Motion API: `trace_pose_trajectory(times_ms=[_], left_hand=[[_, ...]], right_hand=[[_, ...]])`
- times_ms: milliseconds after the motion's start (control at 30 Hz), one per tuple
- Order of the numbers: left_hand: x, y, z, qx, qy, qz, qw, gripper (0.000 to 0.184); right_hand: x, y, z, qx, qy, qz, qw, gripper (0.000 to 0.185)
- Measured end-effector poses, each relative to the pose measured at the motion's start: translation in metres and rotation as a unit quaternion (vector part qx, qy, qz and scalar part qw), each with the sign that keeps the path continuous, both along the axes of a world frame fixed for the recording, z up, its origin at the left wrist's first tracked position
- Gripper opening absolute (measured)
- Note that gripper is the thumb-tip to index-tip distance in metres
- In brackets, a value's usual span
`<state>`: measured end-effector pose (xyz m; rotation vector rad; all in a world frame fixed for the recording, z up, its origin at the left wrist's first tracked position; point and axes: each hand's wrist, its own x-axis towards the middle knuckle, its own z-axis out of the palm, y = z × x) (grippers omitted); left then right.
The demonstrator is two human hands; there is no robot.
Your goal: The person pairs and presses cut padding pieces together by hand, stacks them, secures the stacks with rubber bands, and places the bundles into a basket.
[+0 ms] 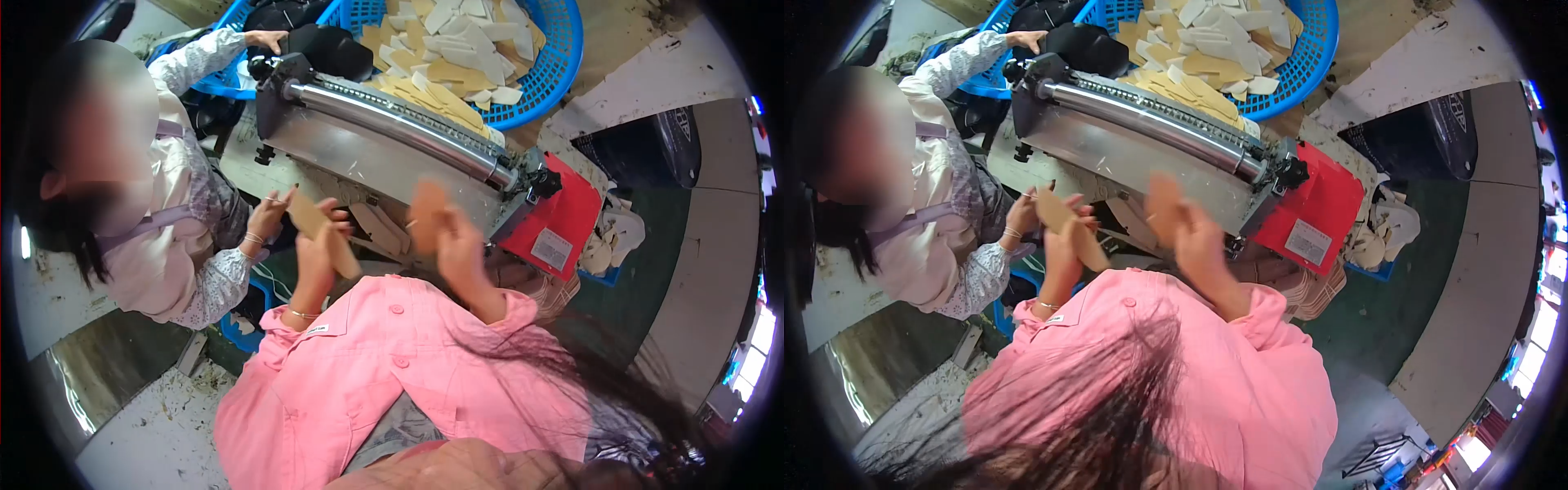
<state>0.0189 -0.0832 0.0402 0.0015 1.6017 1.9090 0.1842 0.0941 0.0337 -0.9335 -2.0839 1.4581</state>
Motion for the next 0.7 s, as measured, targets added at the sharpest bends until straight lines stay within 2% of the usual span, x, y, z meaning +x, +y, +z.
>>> trace_pose_trajectory(times_ms=[67, 100, 167, 267, 367, 467, 500, 600, 633, 700], left_hand=[[-0.021, -0.013, 0.001, -0.02, 0.083, -0.033, 0.996, 0.035], [-0.022, -0.006, 0.013, 0.039, 0.042, -0.055, 0.997, 0.035], [-0.018, 0.014, 0.023, 0.064, -0.035, -0.092, 0.993, 0.038], [-0.008, 0.042, 0.007, 0.103, -0.104, -0.118, 0.982, 0.041], [-0.006, 0.052, -0.003, 0.114, -0.162, -0.128, 0.972, 0.044], [-0.003, 0.05, 0.0, 0.247, -0.18, -0.128, 0.944, 0.049], [-0.004, 0.05, 0.004, 0.242, -0.163, -0.144, 0.945, 0.054], [0.002, 0.059, 0.017, 0.123, -0.029, -0.157, 0.979, 0.057], [0.0, 0.059, 0.017, 0.072, 0.024, -0.154, 0.985, 0.059], [0.002, 0.06, 0.019, 0.048, 0.09, -0.168, 0.98, 0.059]], right_hand=[[-0.001, 0.025, 0.022, -0.11, 0.093, -0.06, 0.988, 0.026], [-0.004, 0.027, 0.022, -0.145, 0.086, -0.03, 0.985, 0.026], [-0.01, 0.027, 0.02, -0.21, 0.077, 0.026, 0.974, 0.026], [-0.039, 0.002, 0.017, -0.353, 0.048, 0.028, 0.934, 0.026], [-0.05, -0.01, 0.004, -0.176, 0.143, 0.038, 0.973, 0.028], [-0.054, 0.008, 0.037, -0.02, 0.07, -0.013, 0.997, 0.033], [-0.053, 0.01, 0.023, 0.043, 0.029, 0.041, 0.998, 0.035], [-0.056, -0.014, 0.014, -0.218, 0.053, 0.136, 0.965, 0.038], [-0.057, -0.021, 0.017, -0.261, 0.095, 0.14, 0.951, 0.04], [-0.056, -0.027, 0.032, -0.24, 0.095, 0.133, 0.957, 0.043]])
